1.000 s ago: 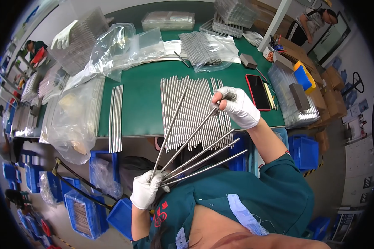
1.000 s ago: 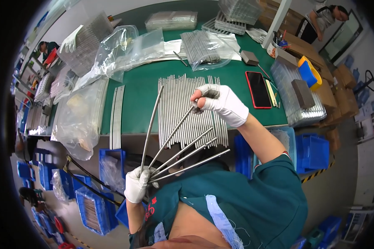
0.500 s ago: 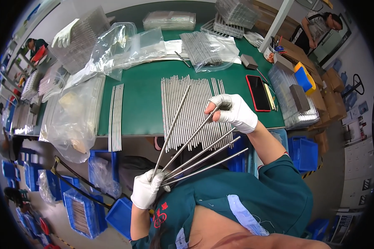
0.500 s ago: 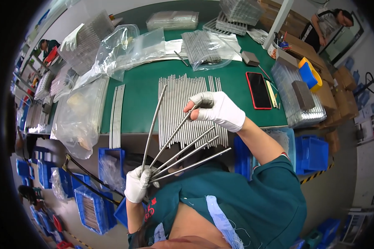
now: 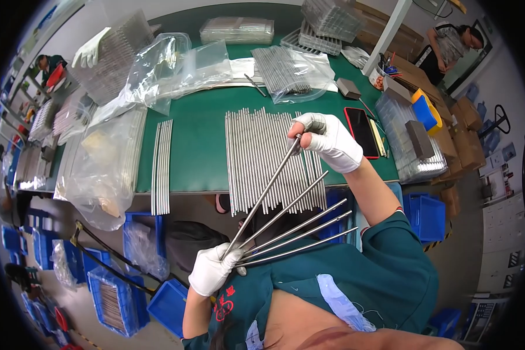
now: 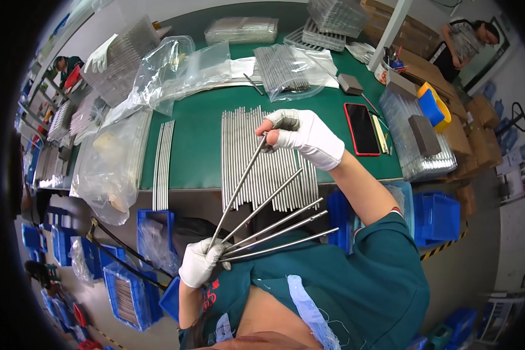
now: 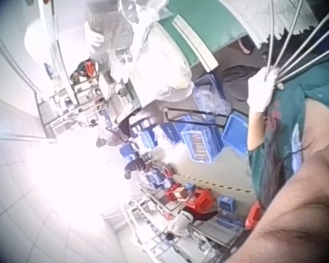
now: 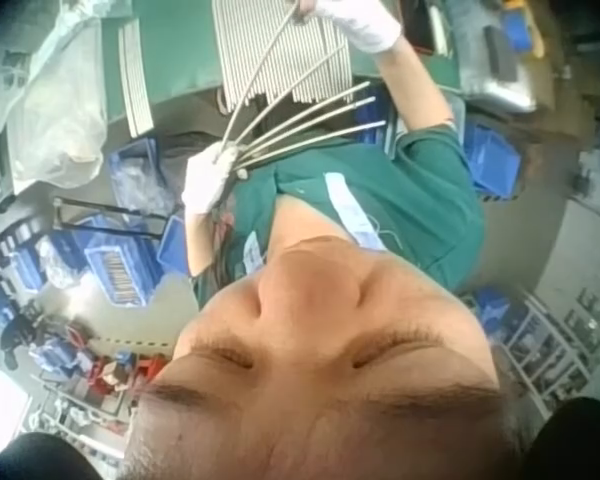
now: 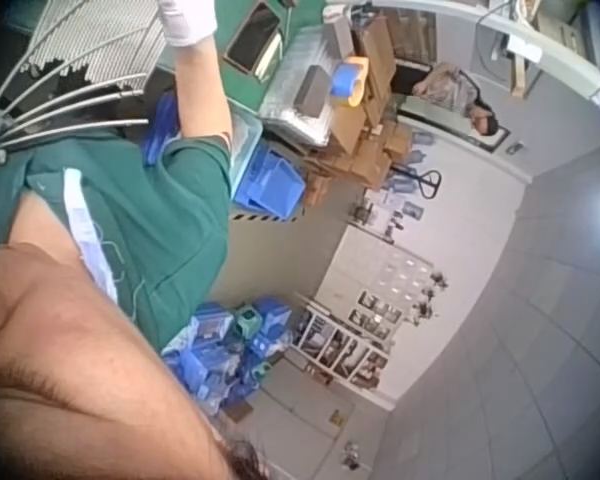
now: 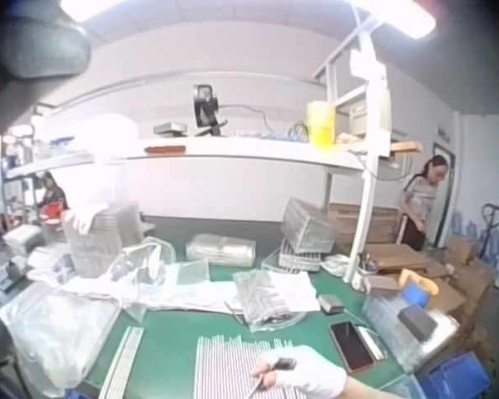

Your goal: Inspecting and arranging metal rods on a workbench in a manufacturing setting.

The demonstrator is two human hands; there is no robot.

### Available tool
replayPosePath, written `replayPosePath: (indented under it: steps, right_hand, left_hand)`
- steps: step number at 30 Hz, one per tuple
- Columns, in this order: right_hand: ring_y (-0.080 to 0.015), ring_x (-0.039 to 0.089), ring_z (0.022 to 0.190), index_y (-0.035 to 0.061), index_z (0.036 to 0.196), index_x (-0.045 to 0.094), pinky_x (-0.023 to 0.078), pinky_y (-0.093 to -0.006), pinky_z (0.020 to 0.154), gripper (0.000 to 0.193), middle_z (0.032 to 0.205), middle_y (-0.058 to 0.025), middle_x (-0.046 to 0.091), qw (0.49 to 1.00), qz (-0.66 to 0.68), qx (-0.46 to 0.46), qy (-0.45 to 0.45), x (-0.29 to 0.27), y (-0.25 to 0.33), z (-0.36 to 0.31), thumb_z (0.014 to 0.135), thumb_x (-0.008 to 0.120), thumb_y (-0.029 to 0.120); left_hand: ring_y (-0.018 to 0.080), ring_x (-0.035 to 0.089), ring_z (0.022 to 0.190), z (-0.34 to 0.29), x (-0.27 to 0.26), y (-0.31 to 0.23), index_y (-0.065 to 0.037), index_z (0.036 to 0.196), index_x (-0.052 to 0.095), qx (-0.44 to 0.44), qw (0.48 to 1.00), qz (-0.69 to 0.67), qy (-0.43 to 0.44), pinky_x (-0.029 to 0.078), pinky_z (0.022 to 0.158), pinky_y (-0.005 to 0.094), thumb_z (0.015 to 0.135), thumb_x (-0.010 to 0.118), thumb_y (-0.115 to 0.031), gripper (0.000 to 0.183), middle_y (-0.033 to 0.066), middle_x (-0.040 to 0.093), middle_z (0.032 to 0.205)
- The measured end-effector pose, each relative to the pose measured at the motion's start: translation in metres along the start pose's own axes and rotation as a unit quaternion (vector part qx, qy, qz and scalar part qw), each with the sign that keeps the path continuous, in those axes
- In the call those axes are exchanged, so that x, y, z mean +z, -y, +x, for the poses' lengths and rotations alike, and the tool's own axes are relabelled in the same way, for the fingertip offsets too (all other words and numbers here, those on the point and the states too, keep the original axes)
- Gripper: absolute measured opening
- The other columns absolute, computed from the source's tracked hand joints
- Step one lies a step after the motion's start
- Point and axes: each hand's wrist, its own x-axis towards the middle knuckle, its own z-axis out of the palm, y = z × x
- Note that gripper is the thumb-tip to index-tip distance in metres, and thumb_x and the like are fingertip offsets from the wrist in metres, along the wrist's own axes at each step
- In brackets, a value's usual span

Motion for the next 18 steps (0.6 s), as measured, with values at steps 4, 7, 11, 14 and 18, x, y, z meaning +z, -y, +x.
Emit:
replayPosePath:
  steps: [4,7,11,14,18]
  right_hand:
    - [-0.0109,0.057,0.075,0.0008,0.090,0.060,0.046,-0.0222,0.069,0.026,0.083,-0.0041,0.060,0.998,-0.062,0.003,0.015,-0.0080,0.0015,-0.0002,0.073,0.069,0.019]
    - [-0.0090,0.052,0.070,0.0029,0.084,0.059,0.042,-0.0209,0.064,0.038,0.076,-0.0019,0.056,0.999,-0.045,0.008,-0.009,-0.0055,0.0003,-0.0013,0.066,0.073,0.034]
    - [-0.0091,0.052,0.070,0.0023,0.084,0.059,0.042,-0.0207,0.064,0.038,0.077,-0.0024,0.056,0.999,-0.039,0.010,-0.011,-0.0059,-0.0003,-0.0027,0.066,0.073,0.033]
    - [-0.0097,0.053,0.070,0.0018,0.084,0.059,0.043,-0.0212,0.064,0.040,0.077,-0.0028,0.057,1.000,-0.016,0.014,-0.013,-0.0049,-0.0011,-0.0029,0.065,0.073,0.034]
    - [-0.0108,0.055,0.070,0.0014,0.084,0.059,0.044,-0.0224,0.064,0.041,0.078,-0.0037,0.057,0.998,-0.031,0.047,0.023,-0.0003,-0.0025,-0.0027,0.064,0.074,0.034]
  left_hand:
    - [0.0088,0.055,0.054,0.0011,-0.0002,-0.0012,0.004,0.090,0.060,-0.002,1.000,-0.003,0.015,0.044,0.053,0.0221,0.085,0.055,-0.017,0.023,0.0049,0.059,0.062]
    - [0.0090,0.055,0.054,0.0029,0.0001,-0.0015,0.005,0.091,0.060,-0.010,1.000,-0.019,0.022,0.044,0.053,0.0222,0.085,0.054,-0.018,0.024,0.0049,0.059,0.062]
    - [0.0091,0.054,0.054,0.0039,-0.0012,-0.0045,0.005,0.092,0.060,-0.027,0.999,-0.003,0.041,0.044,0.054,0.0221,0.085,0.054,-0.019,0.025,0.0051,0.059,0.063]
    - [0.0093,0.054,0.055,0.0042,-0.0006,-0.0032,0.005,0.092,0.060,-0.025,0.999,-0.008,0.039,0.044,0.054,0.0221,0.085,0.054,-0.019,0.026,0.0049,0.059,0.062]
    - [0.0091,0.054,0.055,0.0045,0.0011,-0.0066,0.005,0.093,0.060,-0.024,0.998,-0.026,0.042,0.044,0.055,0.0222,0.086,0.054,-0.020,0.026,0.0047,0.058,0.061]
